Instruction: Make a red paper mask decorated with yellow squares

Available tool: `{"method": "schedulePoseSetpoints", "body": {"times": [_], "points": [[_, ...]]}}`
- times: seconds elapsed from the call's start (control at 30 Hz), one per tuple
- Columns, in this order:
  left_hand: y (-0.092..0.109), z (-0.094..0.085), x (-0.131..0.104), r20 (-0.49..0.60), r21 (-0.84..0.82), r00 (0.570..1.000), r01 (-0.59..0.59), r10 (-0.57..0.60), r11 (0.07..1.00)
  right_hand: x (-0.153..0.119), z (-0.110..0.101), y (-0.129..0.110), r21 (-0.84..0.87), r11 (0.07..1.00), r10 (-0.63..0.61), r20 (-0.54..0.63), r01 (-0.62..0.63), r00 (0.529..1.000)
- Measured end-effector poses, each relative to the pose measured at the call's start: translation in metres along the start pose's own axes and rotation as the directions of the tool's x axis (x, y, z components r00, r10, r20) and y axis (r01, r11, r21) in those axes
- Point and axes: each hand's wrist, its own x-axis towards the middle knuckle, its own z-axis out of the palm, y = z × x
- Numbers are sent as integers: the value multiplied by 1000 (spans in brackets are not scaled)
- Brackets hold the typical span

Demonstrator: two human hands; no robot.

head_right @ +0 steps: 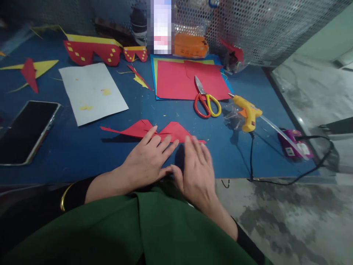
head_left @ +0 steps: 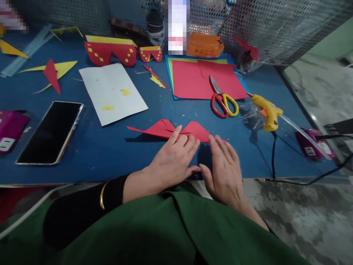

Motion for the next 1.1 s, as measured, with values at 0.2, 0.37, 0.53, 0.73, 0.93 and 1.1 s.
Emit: {"method": "schedulePoseSetpoints", "body": {"times": [0.2, 0.37, 0.53, 0.73, 0.93, 1.1], "points": [[-1, 0, -1, -4, -13, 1000, -19, 19, 1000, 7, 15, -10, 125, 990, -68, -30, 71, 997], [-3, 2, -5, -12, -27, 1000, -26, 26, 999, 4, 16, -13, 99, 993, -60, -37, 63, 998], [-5, 1, -8, -1, -46, 1000, -18, 18, 999, 4, 15, -15, 64, 996, -66, -26, 68, 997], [-16, -5, -23, 9, -63, 999, 52, -52, 997, 6, 13, -14, 27, 996, -87, -1, 87, 996], [-27, -9, -42, -20, -84, 994, 108, -110, 991, 6, 12, -19, 17, 997, -76, -11, 76, 997], [-28, -7, -43, -6, -113, 995, 98, -99, 989, 17, 15, -34, 49, 996, -81, 7, 80, 997]]}}
